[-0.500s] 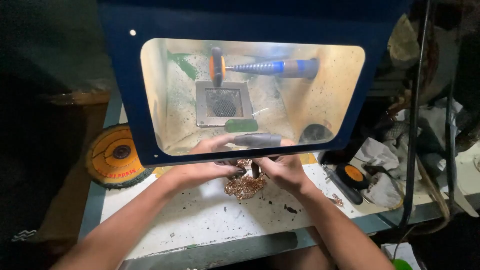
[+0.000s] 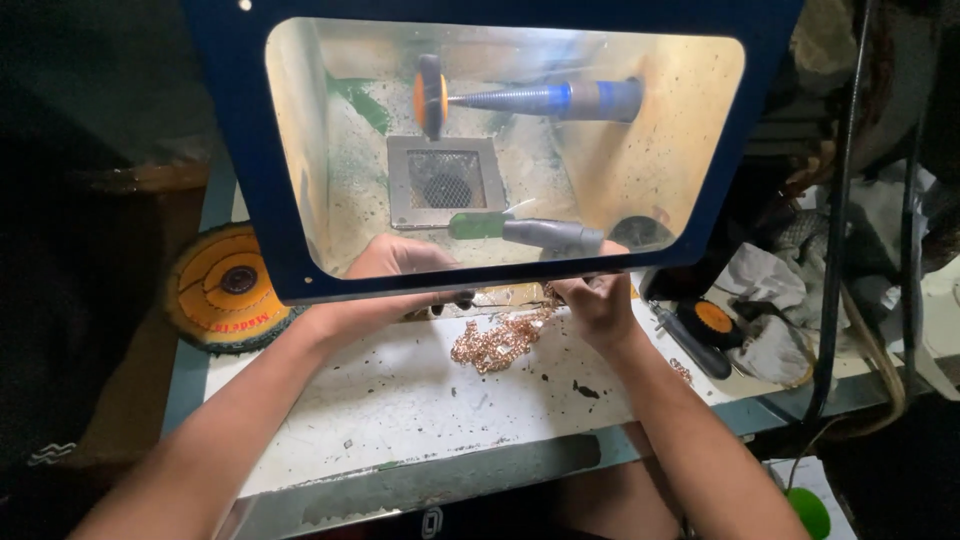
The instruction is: Polishing a metal chain using a benchtop polishing machine with a rotating wheel.
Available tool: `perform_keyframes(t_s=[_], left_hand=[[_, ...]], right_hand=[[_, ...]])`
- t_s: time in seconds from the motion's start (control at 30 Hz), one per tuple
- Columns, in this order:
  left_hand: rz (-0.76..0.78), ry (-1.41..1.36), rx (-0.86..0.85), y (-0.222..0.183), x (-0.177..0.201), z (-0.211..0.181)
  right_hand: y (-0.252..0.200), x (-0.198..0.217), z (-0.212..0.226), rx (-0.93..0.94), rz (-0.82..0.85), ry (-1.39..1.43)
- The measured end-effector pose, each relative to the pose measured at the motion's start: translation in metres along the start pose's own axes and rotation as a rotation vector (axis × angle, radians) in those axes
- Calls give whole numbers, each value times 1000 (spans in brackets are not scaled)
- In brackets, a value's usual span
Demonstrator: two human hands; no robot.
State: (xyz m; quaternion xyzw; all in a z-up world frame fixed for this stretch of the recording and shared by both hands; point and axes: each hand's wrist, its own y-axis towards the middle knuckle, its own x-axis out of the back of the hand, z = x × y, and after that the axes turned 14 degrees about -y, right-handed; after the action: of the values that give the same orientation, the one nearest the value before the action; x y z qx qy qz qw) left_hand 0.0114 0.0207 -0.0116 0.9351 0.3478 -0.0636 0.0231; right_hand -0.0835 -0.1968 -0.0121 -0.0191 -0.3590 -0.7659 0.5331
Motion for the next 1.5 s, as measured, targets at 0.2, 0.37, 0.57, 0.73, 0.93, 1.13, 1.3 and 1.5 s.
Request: perform_keyframes(t_s=[0.2, 0.37, 0.57, 0.73, 0.93, 1.13, 1.3, 1.5], left_hand=[[42, 37, -8, 3, 4, 4], [-51, 14, -4, 3, 14, 5], [-186, -20, -76, 8, 22, 2], [-215, -64, -134, 10, 20, 4], [-198, -115, -166, 13, 17, 3], [-266, -84, -190, 15, 13, 9], [-413, -26, -161, 21, 17, 14], [-548, 47, -129, 27, 25, 27]], right_hand=[[-11, 1, -4, 25, 158, 64], [-28, 25, -42, 25, 442, -199], [-40, 37, -13, 28, 381, -380], [-32, 31, 46, -232, 362, -541], [-21, 3, 23, -407, 608, -779], [40, -39, -31, -336, 655, -774], [71, -63, -69, -171, 641, -946], [77, -64, 20, -630, 228, -331]])
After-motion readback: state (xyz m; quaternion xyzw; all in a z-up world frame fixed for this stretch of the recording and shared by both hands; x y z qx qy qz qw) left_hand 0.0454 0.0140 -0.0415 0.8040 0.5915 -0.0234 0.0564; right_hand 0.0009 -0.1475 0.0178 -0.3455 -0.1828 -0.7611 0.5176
